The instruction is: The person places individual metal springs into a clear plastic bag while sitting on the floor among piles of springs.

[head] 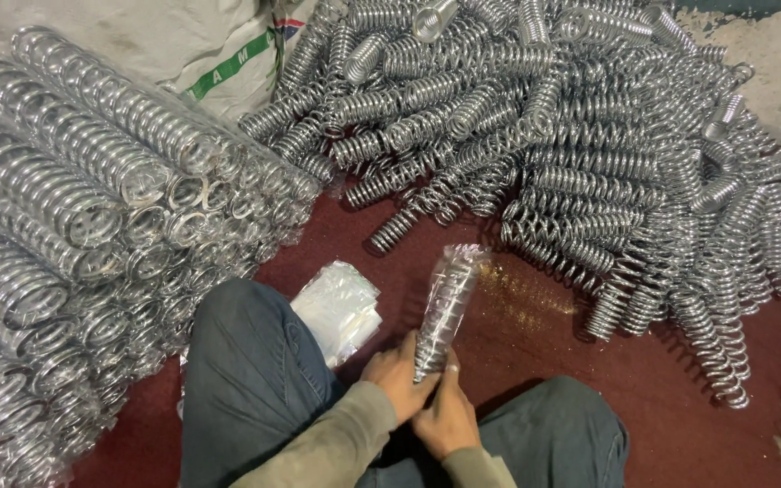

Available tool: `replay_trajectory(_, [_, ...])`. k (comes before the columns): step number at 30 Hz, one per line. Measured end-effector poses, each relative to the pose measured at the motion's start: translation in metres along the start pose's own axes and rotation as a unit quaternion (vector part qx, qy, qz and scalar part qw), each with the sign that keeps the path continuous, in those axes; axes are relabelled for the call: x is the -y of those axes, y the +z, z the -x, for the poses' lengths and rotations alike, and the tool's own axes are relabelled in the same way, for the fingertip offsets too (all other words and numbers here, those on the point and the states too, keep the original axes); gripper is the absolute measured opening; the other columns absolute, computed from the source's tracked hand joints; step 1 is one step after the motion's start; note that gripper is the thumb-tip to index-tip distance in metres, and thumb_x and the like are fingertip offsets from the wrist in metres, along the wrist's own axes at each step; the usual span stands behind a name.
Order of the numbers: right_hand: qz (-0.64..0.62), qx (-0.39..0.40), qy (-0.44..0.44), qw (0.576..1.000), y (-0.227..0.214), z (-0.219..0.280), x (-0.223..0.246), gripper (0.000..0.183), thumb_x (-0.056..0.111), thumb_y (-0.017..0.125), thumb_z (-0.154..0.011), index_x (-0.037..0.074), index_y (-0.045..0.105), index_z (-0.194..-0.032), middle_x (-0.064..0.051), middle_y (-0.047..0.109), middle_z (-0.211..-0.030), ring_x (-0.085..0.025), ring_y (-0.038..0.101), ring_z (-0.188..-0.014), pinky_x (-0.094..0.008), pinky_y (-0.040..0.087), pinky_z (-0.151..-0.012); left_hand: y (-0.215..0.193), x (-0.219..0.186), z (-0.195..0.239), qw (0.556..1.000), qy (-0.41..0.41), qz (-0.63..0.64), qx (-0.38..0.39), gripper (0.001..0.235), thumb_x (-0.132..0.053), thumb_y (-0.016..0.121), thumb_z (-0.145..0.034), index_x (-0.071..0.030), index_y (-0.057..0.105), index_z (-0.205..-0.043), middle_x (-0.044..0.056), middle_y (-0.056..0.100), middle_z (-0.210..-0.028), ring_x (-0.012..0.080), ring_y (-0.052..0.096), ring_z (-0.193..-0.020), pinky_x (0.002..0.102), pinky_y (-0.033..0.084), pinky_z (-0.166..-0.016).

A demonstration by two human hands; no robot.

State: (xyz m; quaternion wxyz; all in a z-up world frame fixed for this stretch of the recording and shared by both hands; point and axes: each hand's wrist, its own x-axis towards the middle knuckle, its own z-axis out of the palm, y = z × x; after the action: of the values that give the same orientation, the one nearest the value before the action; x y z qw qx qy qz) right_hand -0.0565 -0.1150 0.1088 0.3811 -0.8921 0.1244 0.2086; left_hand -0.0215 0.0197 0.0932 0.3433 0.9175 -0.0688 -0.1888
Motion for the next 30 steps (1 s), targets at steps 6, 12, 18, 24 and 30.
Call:
replay_trajectory(6, [-0.082, -0.087, -0.205, 0.971, -0.057, 0.071, 0.037, 0.044, 0.031, 0.073, -0.088, 0.026, 0.071, -0.132, 0.004, 0.086, -0.114, 0.001, 0.074, -0.089, -0.018, 0.060, -0.078, -0.037, -0.020, 0.098, 0.944, 0.231, 0.180, -0.156, 0.095, -0.069, 0.051, -0.094, -0.001, 0.030, -0.156, 0.020, 0.047, -0.159, 0.0380, 0.053, -0.140, 0.046, 0.042, -0.105])
replay_trajectory(12, [0.052, -0.204, -0.401, 0.892, -0.070, 0.084, 0.061, 0.016, 0.013, 0.061, -0.094, 0.016, 0.072, -0.105, 0.004, 0.079, -0.095, -0.015, 0.073, -0.077, -0.029, 0.054, -0.073, -0.066, -0.047, 0.087, 0.894, 0.333, 0.115, -0.277, 0.045, -0.039, 0.079, -0.080, -0.004, 0.068, -0.107, 0.011, 0.057, -0.113, 0.0298, 0.056, -0.096, 0.044, 0.043, -0.087])
replay_trajectory(18, [0.141, -0.351, -0.466, 0.800, -0.054, 0.102, 0.038, 0.022, 0.049, 0.064, -0.087, 0.030, 0.074, -0.081, 0.010, 0.072, -0.091, -0.011, 0.065, -0.082, -0.035, 0.045, -0.085, -0.039, -0.063, 0.091, 0.890, 0.336, 0.257, -0.168, 0.016, -0.019, 0.051, -0.072, -0.010, 0.061, -0.080, 0.002, 0.064, -0.081, 0.0196, 0.058, -0.067, 0.035, 0.040, -0.071])
replay_trajectory(24, [0.068, -0.194, -0.212, 0.955, -0.069, 0.098, 0.029, 0.025, 0.040, 0.063, -0.081, 0.031, 0.079, -0.098, 0.011, 0.081, -0.104, -0.009, 0.073, -0.096, -0.028, 0.050, -0.092, 0.015, -0.086, 0.109, 0.854, 0.393, 0.104, -0.325, 0.017, -0.010, 0.052, -0.104, -0.008, 0.063, -0.092, 0.008, 0.069, -0.090, 0.0233, 0.067, -0.079, 0.038, 0.049, -0.076])
replay_trajectory(30, [-0.006, 0.039, 0.109, 0.993, -0.067, 0.059, -0.014, 0.052, 0.029, 0.061, -0.074, 0.030, 0.087, -0.119, 0.011, 0.091, -0.119, -0.009, 0.083, -0.112, -0.022, 0.057, -0.099, 0.091, 0.017, 0.132, 0.864, -0.147, 0.458, -0.147, 0.084, -0.080, 0.063, -0.062, -0.035, 0.066, -0.133, -0.006, 0.067, -0.138, 0.0147, 0.068, -0.131, 0.045, 0.049, -0.109])
